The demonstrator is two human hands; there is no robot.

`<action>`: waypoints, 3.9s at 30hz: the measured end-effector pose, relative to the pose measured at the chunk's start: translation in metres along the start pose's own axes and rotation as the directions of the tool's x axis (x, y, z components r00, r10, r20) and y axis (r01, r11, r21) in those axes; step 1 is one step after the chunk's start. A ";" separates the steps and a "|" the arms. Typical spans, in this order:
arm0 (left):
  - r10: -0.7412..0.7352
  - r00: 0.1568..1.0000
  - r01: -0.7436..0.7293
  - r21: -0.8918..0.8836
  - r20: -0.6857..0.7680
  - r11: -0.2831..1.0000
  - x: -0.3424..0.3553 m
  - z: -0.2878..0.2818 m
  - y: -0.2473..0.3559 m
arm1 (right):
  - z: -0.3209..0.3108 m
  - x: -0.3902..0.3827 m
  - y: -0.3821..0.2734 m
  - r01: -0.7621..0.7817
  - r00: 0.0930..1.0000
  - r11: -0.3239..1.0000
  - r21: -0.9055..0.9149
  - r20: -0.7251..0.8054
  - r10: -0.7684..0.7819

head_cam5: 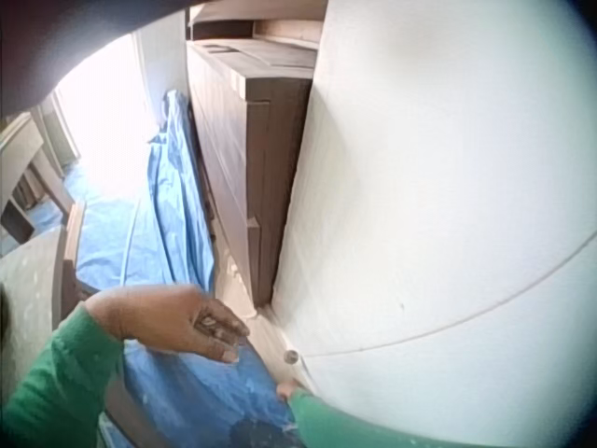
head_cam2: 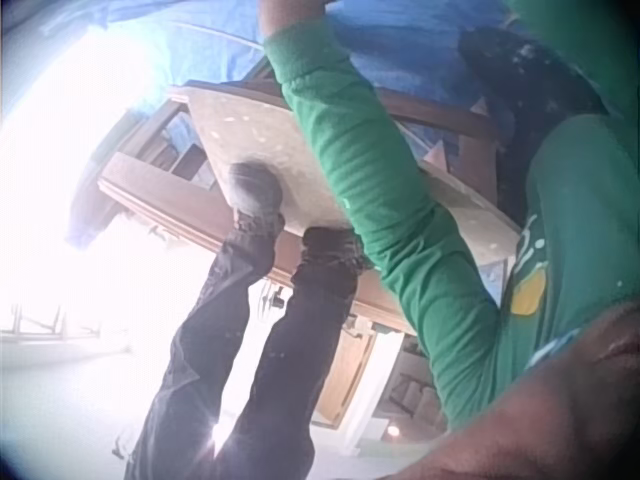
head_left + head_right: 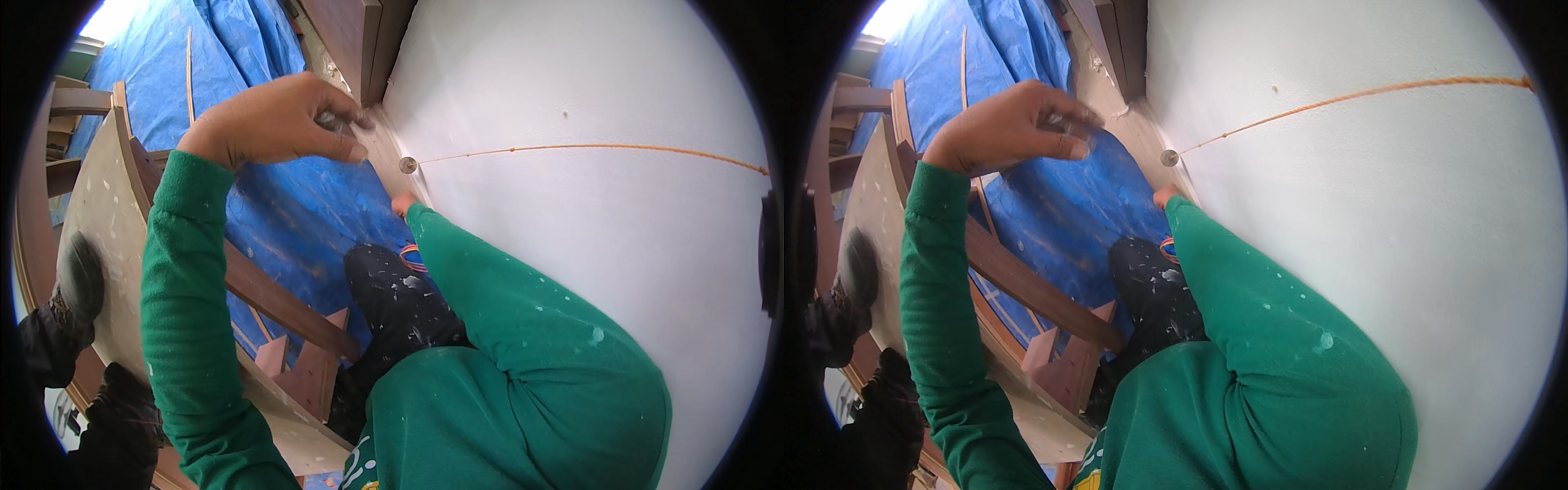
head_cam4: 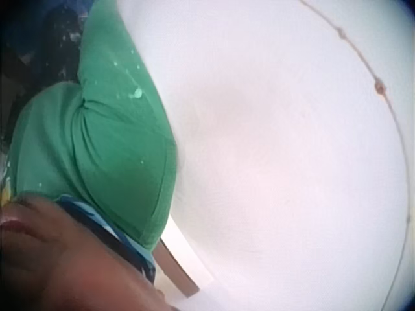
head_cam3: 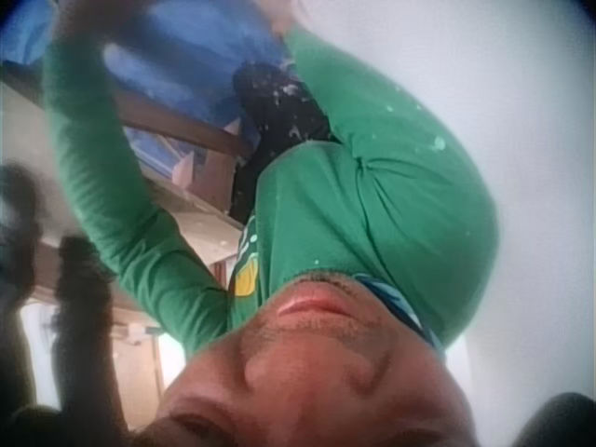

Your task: The person kneels on the floor and uses a tool to work on a wall fixture near the baseboard. They then retrieve a utility knife from a toolbox and continue working on the wall area, handling wires and adjusting the trim.

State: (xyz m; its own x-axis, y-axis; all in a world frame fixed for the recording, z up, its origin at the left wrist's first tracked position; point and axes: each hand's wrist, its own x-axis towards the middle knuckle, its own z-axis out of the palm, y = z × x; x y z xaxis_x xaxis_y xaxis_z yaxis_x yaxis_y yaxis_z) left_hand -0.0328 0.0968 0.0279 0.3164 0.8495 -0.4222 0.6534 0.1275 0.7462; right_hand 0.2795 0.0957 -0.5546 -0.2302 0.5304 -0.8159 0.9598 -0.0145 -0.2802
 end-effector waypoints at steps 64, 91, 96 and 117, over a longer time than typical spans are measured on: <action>-0.169 0.928 0.272 0.291 -0.332 0.917 -0.011 0.015 -0.014 | -0.079 -0.107 -0.061 -0.106 0.994 0.071 0.992 0.106 0.003; -0.216 0.926 0.301 0.259 -0.311 0.918 -0.011 0.014 -0.013 | -0.081 -0.103 -0.064 -0.093 0.995 0.091 0.991 0.097 -0.038; -0.216 0.927 0.298 0.251 -0.308 0.921 -0.011 0.014 -0.013 | -0.083 -0.102 -0.066 -0.108 0.993 0.079 0.991 0.111 -0.031; -0.195 0.927 0.286 0.265 -0.321 0.921 -0.013 0.014 -0.013 | -0.084 -0.106 -0.068 -0.092 0.995 0.097 0.991 0.096 -0.040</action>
State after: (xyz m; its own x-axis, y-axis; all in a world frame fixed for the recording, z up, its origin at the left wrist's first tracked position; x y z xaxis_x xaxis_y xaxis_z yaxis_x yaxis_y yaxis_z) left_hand -0.0357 0.0770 0.0162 -0.0554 0.9268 -0.3715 0.8744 0.2247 0.4300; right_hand 0.2524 0.1118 -0.4071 -0.2822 0.4469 -0.8489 -0.0445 -0.8900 -0.4537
